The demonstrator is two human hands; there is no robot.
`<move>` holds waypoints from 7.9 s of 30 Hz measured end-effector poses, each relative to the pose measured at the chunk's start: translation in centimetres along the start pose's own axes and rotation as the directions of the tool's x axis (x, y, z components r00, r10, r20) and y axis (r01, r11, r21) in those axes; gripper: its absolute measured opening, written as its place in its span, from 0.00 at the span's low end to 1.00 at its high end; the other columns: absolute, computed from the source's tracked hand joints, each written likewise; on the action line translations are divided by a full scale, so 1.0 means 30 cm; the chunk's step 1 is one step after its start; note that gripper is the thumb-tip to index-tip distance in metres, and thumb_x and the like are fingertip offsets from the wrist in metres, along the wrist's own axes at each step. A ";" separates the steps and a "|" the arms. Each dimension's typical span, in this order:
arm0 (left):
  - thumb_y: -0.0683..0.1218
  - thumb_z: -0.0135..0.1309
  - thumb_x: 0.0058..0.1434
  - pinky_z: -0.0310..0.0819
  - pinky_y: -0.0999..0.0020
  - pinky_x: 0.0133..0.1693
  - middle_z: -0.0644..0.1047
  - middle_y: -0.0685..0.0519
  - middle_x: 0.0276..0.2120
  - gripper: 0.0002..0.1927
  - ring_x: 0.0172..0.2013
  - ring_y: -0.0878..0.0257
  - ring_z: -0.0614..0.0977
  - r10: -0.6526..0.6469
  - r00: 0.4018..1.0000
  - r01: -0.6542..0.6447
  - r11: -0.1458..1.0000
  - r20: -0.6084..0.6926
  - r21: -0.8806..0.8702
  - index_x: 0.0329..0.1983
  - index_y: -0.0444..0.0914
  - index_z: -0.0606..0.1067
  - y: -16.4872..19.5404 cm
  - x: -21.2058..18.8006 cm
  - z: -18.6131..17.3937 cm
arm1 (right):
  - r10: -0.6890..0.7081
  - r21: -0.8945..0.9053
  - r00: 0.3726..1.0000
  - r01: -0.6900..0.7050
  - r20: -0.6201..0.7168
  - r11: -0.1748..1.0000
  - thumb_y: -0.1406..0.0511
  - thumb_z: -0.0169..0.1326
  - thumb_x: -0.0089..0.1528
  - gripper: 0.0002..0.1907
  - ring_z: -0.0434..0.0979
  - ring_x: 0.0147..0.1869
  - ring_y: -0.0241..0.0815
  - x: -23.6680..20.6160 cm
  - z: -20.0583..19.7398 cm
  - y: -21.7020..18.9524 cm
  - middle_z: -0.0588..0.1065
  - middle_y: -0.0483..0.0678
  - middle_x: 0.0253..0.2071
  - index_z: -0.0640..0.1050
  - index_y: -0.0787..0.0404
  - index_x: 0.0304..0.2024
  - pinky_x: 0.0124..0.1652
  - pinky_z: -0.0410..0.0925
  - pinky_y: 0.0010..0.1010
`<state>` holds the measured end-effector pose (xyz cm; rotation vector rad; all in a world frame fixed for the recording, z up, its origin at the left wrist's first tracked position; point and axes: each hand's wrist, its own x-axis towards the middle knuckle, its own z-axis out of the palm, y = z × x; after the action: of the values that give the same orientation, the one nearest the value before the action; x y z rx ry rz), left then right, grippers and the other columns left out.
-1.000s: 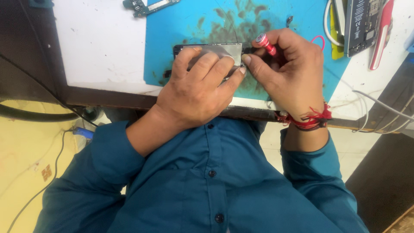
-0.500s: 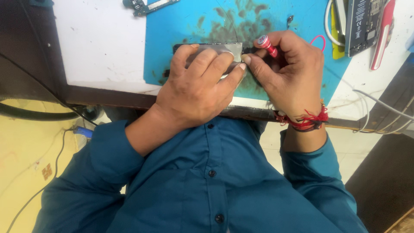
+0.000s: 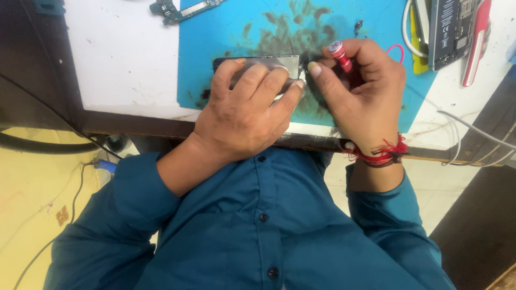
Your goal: The person uses a red screwdriver to remove screws from a disassembled smartphone chassis on a blue mat. They then reattach a small black component to the chassis and secure it with screws.
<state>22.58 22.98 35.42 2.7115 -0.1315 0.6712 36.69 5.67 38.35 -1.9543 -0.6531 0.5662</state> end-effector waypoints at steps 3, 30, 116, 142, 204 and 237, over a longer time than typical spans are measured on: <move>0.45 0.56 0.71 0.57 0.57 0.65 0.74 0.52 0.49 0.11 0.54 0.59 0.72 0.001 1.000 -0.001 1.000 0.001 0.000 0.54 0.39 0.80 0.001 0.001 -0.001 | -0.045 -0.127 0.999 0.044 -0.011 0.991 0.73 0.69 0.69 0.12 0.67 0.32 0.24 0.006 0.011 -0.010 0.78 0.41 0.36 0.77 0.67 0.47 0.33 0.63 0.16; 0.45 0.55 0.69 0.57 0.59 0.63 0.75 0.52 0.49 0.10 0.52 0.59 0.74 0.011 1.000 -0.010 0.999 -0.009 0.045 0.51 0.40 0.81 0.013 0.029 -0.019 | -0.247 0.233 0.867 0.372 -0.434 0.899 0.72 0.55 0.80 0.16 0.79 0.55 0.40 0.031 -0.010 0.038 0.78 0.53 0.56 0.67 0.59 0.67 0.58 0.76 0.34; 0.54 0.60 0.74 0.54 0.53 0.66 0.75 0.51 0.51 0.15 0.56 0.56 0.71 0.004 1.000 -0.004 1.000 0.007 0.009 0.54 0.39 0.80 0.001 -0.045 0.000 | -0.251 0.208 0.780 0.435 -0.573 0.876 0.76 0.53 0.78 0.22 0.79 0.54 0.42 -0.146 0.099 0.137 0.74 0.56 0.62 0.64 0.54 0.70 0.54 0.76 0.34; 0.53 0.59 0.73 0.54 0.53 0.66 0.75 0.52 0.51 0.15 0.55 0.56 0.72 0.010 1.000 -0.010 0.999 0.003 0.041 0.54 0.39 0.80 -0.003 -0.051 0.004 | -0.383 0.087 0.792 0.476 -0.475 0.875 0.76 0.52 0.77 0.26 0.79 0.60 0.41 -0.101 0.129 0.140 0.72 0.55 0.67 0.63 0.54 0.74 0.56 0.77 0.34; 0.45 0.50 0.73 0.57 0.55 0.65 0.75 0.52 0.50 0.12 0.54 0.58 0.74 0.005 1.000 -0.006 0.999 0.020 0.041 0.55 0.39 0.80 0.016 -0.059 -0.031 | -0.198 0.279 0.935 0.282 -0.294 0.918 0.74 0.55 0.80 0.11 0.77 0.52 0.35 0.005 0.158 -0.010 0.79 0.53 0.53 0.68 0.62 0.60 0.55 0.70 0.24; 0.43 0.68 0.63 0.57 0.54 0.58 0.74 0.55 0.58 0.10 0.56 0.57 0.73 -0.217 0.970 0.179 0.940 -0.106 -0.291 0.46 0.42 0.80 -0.013 -0.088 -0.053 | 0.054 0.507 0.945 0.125 -0.324 0.852 0.72 0.57 0.76 0.20 0.82 0.47 0.40 -0.131 0.100 0.076 0.80 0.57 0.44 0.67 0.72 0.67 0.47 0.74 0.27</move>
<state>19.61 23.91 35.37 2.3605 0.0763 0.7159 32.34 4.15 35.45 -1.4638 -0.2797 0.3338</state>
